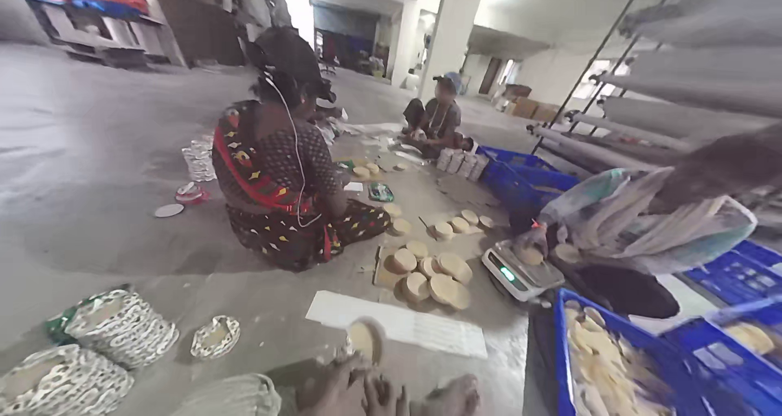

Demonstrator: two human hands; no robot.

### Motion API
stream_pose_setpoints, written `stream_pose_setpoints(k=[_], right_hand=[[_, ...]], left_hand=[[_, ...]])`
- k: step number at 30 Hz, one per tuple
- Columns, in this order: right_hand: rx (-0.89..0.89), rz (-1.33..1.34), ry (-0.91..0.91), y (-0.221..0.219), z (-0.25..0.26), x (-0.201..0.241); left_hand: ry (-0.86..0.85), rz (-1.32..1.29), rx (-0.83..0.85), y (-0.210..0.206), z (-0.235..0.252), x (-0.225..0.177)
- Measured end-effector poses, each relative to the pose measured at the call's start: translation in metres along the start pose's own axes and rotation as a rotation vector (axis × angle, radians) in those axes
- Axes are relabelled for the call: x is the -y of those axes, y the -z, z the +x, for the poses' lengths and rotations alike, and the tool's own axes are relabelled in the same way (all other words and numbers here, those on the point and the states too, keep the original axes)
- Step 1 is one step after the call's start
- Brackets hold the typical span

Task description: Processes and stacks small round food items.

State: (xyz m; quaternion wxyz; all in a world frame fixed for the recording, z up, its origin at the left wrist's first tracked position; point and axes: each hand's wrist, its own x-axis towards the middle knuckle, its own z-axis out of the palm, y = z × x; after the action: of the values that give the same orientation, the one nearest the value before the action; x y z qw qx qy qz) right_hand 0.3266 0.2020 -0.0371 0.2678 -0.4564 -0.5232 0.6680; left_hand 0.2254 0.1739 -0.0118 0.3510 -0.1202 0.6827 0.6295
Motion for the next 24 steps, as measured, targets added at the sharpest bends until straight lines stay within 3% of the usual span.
stream_pose_setpoints(k=[3,5,8,14,18,20,24], right_hand=[[-0.007,0.144,0.078,-0.008,-0.004,0.034],[-0.045,0.156,0.177,-0.01,-0.002,0.051],[-0.122,0.107,0.302,-0.01,-0.009,0.073],[-0.19,0.028,0.435,-0.012,-0.016,0.098],[0.0,-0.09,0.481,-0.008,-0.036,0.107],[-0.085,0.096,0.419,-0.011,-0.034,0.121],[-0.182,0.308,0.519,-0.001,-0.016,0.138]], left_hand=[[-0.177,-0.3,-0.003,-0.025,-0.04,-0.005],[-0.292,-0.314,-0.028,-0.033,-0.07,-0.021],[-0.331,-0.248,-0.118,-0.038,-0.12,-0.05],[-0.763,-0.438,-0.131,-0.043,-0.08,-0.014],[-0.656,-0.528,-0.107,-0.031,-0.095,-0.029],[-0.572,-0.499,-0.034,-0.024,-0.12,-0.037],[-0.542,-0.517,0.134,-0.021,-0.141,-0.031]])
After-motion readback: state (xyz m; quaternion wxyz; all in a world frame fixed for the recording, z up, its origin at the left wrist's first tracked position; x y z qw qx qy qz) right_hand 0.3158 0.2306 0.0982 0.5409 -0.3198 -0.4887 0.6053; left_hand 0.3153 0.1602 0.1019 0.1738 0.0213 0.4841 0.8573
